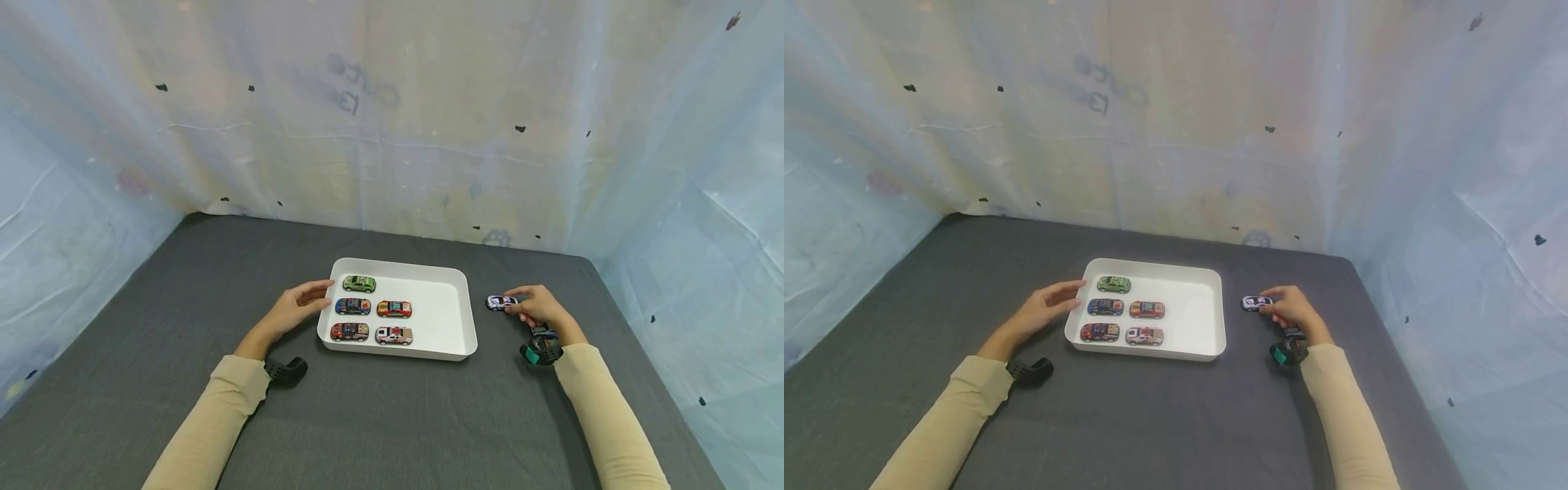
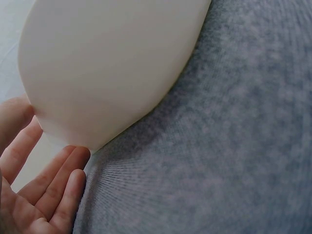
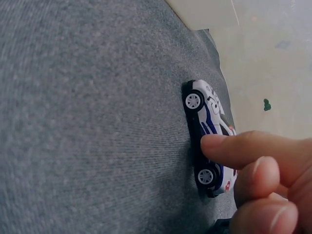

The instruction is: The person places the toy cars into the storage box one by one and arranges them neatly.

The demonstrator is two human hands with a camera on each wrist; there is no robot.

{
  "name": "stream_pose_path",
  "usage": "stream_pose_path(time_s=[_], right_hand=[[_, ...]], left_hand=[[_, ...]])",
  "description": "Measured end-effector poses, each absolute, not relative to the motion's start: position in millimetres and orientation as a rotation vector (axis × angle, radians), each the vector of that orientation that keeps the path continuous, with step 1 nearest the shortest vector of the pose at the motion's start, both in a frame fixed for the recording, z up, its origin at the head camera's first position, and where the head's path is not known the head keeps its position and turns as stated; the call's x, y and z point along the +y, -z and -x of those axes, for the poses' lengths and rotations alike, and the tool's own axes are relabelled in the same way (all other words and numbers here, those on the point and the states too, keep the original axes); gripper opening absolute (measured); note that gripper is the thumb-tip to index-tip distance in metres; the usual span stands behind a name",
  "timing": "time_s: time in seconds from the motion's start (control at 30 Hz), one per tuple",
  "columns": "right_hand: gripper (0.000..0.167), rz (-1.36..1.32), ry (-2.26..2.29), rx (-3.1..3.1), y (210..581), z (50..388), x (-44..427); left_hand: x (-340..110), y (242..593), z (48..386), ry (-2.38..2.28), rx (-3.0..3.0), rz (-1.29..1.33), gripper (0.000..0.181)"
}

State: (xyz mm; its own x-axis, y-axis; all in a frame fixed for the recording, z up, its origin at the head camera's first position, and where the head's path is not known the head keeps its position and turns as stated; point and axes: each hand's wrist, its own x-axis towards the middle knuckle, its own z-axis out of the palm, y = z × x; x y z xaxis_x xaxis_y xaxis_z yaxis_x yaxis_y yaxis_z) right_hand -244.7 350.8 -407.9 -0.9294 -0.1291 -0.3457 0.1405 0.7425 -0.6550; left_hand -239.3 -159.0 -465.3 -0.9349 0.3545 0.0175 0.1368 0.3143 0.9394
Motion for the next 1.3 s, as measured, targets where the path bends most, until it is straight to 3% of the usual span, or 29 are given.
stream_pose_path(time_s=[1.3], right_hand=[[0.05,-0.011,0.986,2.671,390.4,243.9,339.4]], left_hand=[[-158.7,463.3,239.2,-1.674,2.38,-0.438,0.054]])
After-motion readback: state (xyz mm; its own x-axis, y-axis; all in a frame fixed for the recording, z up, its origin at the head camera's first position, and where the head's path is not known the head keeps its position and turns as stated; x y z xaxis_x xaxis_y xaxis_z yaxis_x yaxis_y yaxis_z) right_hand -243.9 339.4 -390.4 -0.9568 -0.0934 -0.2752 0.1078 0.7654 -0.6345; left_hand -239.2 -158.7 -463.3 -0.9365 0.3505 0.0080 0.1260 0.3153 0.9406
